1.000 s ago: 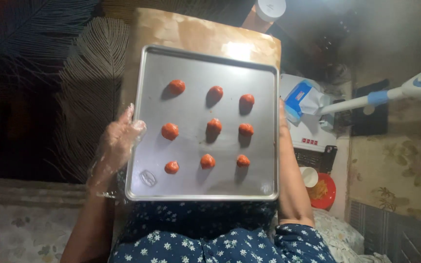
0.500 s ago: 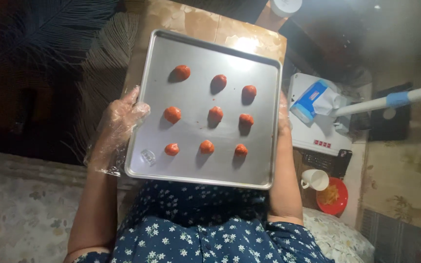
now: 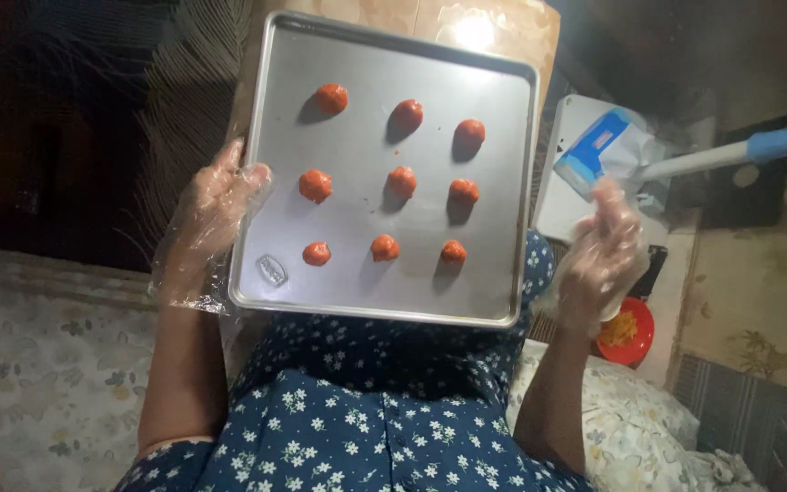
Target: Arranging and spacing out small orange dough balls on a metal baking tray while wearing plastic gloves to ensure even spacing.
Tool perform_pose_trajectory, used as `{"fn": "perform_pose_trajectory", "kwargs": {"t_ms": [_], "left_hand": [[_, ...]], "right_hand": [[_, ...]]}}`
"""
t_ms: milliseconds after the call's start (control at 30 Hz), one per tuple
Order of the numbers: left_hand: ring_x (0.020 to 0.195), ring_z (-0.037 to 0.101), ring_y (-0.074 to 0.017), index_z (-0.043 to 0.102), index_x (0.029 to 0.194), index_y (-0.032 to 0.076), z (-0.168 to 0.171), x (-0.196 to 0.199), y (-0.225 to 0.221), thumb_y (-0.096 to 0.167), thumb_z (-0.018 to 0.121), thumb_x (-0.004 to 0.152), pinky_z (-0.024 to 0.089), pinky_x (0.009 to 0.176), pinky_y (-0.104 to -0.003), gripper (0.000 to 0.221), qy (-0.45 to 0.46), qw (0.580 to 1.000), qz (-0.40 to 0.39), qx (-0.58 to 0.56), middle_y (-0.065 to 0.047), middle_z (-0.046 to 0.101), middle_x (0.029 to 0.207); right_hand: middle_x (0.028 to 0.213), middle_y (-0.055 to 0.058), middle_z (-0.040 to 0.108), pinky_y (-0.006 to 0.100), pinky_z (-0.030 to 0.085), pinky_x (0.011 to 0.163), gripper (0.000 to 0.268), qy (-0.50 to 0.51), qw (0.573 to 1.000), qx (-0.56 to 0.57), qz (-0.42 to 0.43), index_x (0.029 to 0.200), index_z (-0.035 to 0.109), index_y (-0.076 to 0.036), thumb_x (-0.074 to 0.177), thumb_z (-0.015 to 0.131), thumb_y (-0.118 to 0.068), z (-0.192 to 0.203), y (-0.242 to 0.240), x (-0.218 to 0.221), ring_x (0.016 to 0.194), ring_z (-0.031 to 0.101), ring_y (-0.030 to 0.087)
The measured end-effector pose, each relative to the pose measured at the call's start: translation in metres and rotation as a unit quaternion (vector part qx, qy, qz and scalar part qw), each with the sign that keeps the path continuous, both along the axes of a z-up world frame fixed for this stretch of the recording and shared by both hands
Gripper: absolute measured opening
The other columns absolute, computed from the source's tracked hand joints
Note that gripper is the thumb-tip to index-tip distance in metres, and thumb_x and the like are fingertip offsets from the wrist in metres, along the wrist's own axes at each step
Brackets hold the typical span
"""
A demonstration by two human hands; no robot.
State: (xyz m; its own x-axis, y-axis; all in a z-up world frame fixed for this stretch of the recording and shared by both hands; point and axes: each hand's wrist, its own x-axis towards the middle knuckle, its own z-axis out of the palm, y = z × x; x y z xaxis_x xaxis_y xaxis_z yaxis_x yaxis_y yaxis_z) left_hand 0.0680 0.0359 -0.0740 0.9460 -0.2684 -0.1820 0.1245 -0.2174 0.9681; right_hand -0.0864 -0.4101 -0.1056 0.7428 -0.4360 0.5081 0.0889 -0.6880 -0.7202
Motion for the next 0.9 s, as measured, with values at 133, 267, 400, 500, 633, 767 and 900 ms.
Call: {"fn": "perform_pose_trajectory", "kwargs": {"t_ms": [133,267,400,500,633,767,900], "left_hand": [[0.115,0.061,-0.0449,0.035,0.151,-0.009,0.029,-0.019,0.007,0.038,0.059,0.101,0.049,0.098,-0.054,0.073,0.043,0.993,0.009,0.110,-0.039,0.058,0.123],[0.097,0.063,-0.0317,0.042,0.147,-0.008,0.047,-0.035,-0.007,0.013,0.056,0.099,0.054,0.083,-0.048,0.054,0.008,0.998,-0.029,0.048,-0.030,0.066,0.111],[0.088,0.067,-0.0363,0.053,0.134,-0.014,0.025,-0.038,0.002,0.008,0.060,0.099,0.054,0.079,-0.050,0.043,-0.025,0.998,-0.007,0.063,-0.035,0.067,0.104],[0.094,0.069,-0.0381,0.047,0.144,-0.012,0.022,-0.032,0.000,0.014,0.062,0.099,0.053,0.078,-0.051,0.054,-0.033,0.994,-0.005,0.109,-0.035,0.068,0.098],[0.093,0.068,-0.0378,0.050,0.143,-0.008,0.033,-0.035,-0.007,0.014,0.064,0.097,0.053,0.081,-0.053,0.053,-0.011,0.995,0.019,0.098,-0.034,0.068,0.100],[0.105,0.067,-0.0434,0.054,0.143,-0.001,0.034,-0.036,-0.008,0.022,0.063,0.097,0.052,0.085,-0.057,0.052,0.011,0.991,0.020,0.131,-0.031,0.068,0.112],[0.086,0.071,-0.0378,0.051,0.146,-0.001,0.053,-0.035,-0.010,0.021,0.061,0.098,0.055,0.071,-0.052,0.053,0.041,0.990,0.001,0.135,-0.032,0.070,0.096]], "right_hand": [[0.114,0.002,0.067,0.037,0.058,0.059,0.021,0.083,0.825,-0.556,-0.063,0.117,0.070,-0.020,0.100,0.074,-0.031,0.042,0.064,-0.015,0.085,0.068,0.025],[0.124,0.005,0.072,0.036,0.061,0.093,0.034,0.069,0.938,-0.218,0.259,0.125,0.074,-0.022,0.090,0.077,-0.025,0.096,0.123,0.010,0.110,0.070,0.025],[0.118,-0.002,0.074,0.032,0.061,0.090,0.028,0.105,0.928,-0.254,0.251,0.124,0.074,-0.028,0.097,0.067,-0.026,0.088,0.126,0.015,0.106,0.070,0.019],[0.097,0.002,0.074,0.030,0.061,0.074,0.020,0.079,0.932,-0.278,0.217,0.111,0.080,-0.022,0.098,0.067,-0.013,0.077,0.131,0.020,0.089,0.071,0.021],[0.087,0.000,0.067,0.030,0.059,0.064,0.016,0.120,0.938,-0.285,0.159,0.106,0.078,-0.027,0.096,0.072,-0.016,0.051,0.125,0.016,0.077,0.067,0.018],[0.075,0.004,0.056,0.037,0.052,0.059,0.005,0.134,0.913,-0.361,0.135,0.093,0.073,-0.021,0.097,0.070,-0.021,0.070,0.122,0.021,0.064,0.058,0.023],[0.115,0.003,0.072,0.031,0.060,0.086,0.027,0.193,0.929,-0.129,0.290,0.116,0.076,-0.029,0.095,0.068,-0.015,0.092,0.126,0.017,0.100,0.072,0.022]]}}
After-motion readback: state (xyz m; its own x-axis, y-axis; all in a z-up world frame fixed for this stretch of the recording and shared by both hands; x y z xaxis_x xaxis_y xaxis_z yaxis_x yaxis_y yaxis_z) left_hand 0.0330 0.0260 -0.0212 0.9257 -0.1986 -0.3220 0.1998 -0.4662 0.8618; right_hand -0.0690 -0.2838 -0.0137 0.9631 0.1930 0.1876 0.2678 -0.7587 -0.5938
